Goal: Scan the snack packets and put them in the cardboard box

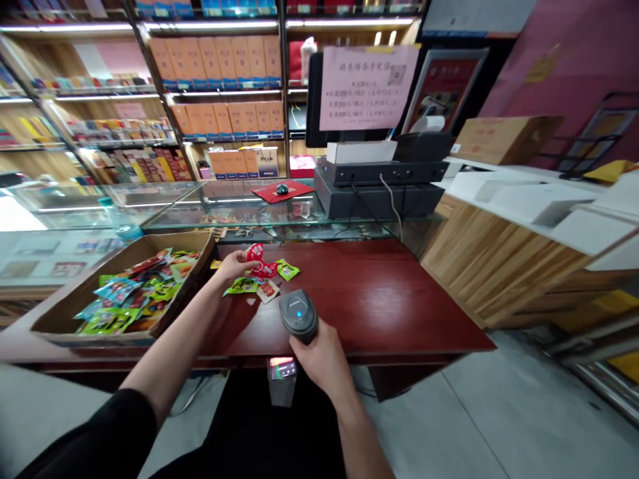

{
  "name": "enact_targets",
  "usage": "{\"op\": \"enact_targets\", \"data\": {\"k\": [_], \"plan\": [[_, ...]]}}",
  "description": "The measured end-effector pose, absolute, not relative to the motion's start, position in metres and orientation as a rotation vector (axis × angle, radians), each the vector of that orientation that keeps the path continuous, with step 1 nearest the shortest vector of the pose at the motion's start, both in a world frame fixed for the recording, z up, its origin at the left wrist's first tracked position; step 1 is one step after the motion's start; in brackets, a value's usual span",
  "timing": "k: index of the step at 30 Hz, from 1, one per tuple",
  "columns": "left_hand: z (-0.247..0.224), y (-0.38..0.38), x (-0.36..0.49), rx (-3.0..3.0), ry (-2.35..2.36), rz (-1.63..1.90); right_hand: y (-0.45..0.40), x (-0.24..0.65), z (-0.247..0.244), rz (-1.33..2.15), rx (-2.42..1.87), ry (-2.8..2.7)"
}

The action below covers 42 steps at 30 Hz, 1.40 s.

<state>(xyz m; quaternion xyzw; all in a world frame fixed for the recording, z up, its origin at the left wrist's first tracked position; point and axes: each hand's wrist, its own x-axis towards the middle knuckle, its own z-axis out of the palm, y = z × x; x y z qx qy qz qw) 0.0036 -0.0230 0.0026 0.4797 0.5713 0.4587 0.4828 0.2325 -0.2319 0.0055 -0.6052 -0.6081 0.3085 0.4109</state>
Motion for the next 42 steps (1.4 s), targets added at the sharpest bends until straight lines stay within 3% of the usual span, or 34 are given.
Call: {"op": "enact_targets", "data": {"k": [4, 11, 26, 37, 42], "plan": [[-0.01, -0.081, 0.009, 0.865, 1.07, 1.335, -0.236, 0.221, 0.008, 0.757, -1.506, -1.592], [-0.02, -0.126, 0.008, 0.682, 0.91, 1.398, -0.243, 0.208, 0.006, 0.78, -1.467, -1.613], [-0.021, -0.135, 0.008, 0.703, 0.905, 1.406, -0.244, 0.205, 0.01, 0.757, -1.497, -1.584], [-0.004, -0.17, -0.055, 0.684, 0.975, 1.619, -0.229, 0.157, 0.02, 0.797, -1.358, -1.806], [0.026, -0.184, -0.103, 0.715, 1.069, 1.816, -0.228, 0.132, 0.032, 0.906, -1.24, -1.882]]}}
